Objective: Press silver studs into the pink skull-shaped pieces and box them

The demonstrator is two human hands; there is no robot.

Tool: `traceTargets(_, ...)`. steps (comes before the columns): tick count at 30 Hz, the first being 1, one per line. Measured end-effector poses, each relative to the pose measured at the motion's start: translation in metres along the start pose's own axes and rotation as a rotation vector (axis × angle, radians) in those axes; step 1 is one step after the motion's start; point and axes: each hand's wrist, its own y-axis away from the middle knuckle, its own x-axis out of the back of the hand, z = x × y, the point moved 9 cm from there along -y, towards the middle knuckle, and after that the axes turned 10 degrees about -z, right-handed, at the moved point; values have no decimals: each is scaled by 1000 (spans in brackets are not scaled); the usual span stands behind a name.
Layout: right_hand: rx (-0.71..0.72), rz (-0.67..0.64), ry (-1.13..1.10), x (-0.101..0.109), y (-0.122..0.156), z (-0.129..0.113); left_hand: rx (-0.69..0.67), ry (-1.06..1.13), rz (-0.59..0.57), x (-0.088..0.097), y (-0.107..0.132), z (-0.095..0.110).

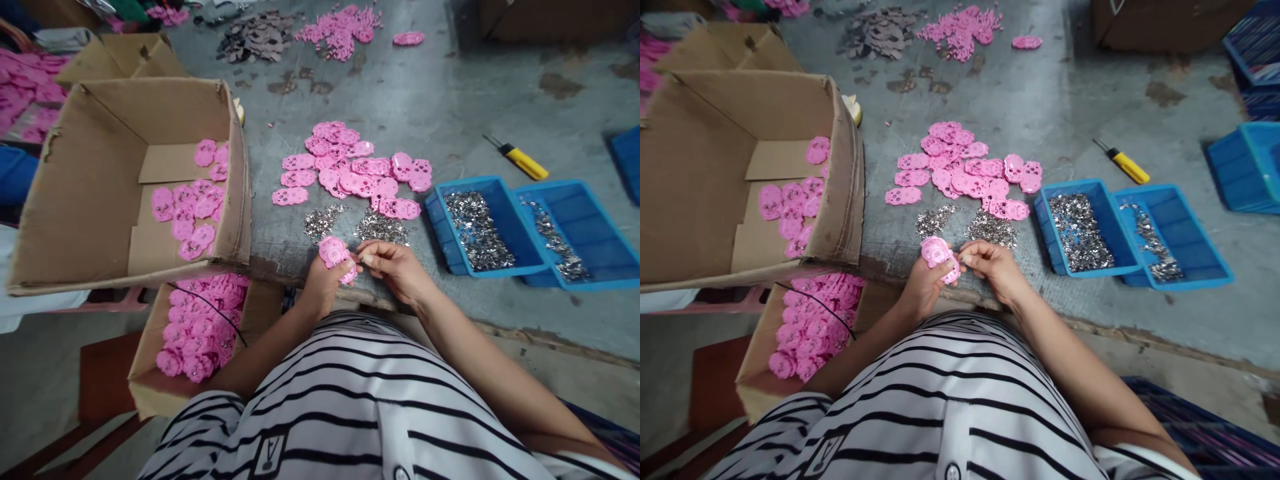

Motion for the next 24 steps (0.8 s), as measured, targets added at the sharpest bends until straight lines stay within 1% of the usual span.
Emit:
traceTargets(4,109,36,120,-4,2,-4,-29,29,33,-1,-1,-3)
traceTargets(6,132,55,135,-6,3,-3,-37,43,54,1,0,-5)
traceTargets(11,68,71,24,-10,3,9,-42,79,69,2,2,-5)
traceTargets(13,57,66,19,-11,1,12,-27,95,70,2,1,-6)
traceTargets(16,49,90,45,-6,-1,14,7,134,49,0,-3,-9)
traceTargets(18,69,124,71,0,0,12,15,166,41,-1,-5,-9)
traceTargets(21,174,160,207,8,5,-3,-26,179,70,0,-6,-2)
traceTargets(24,286,134,459,3,12,-22,-81,142,82,-1,-5,6)
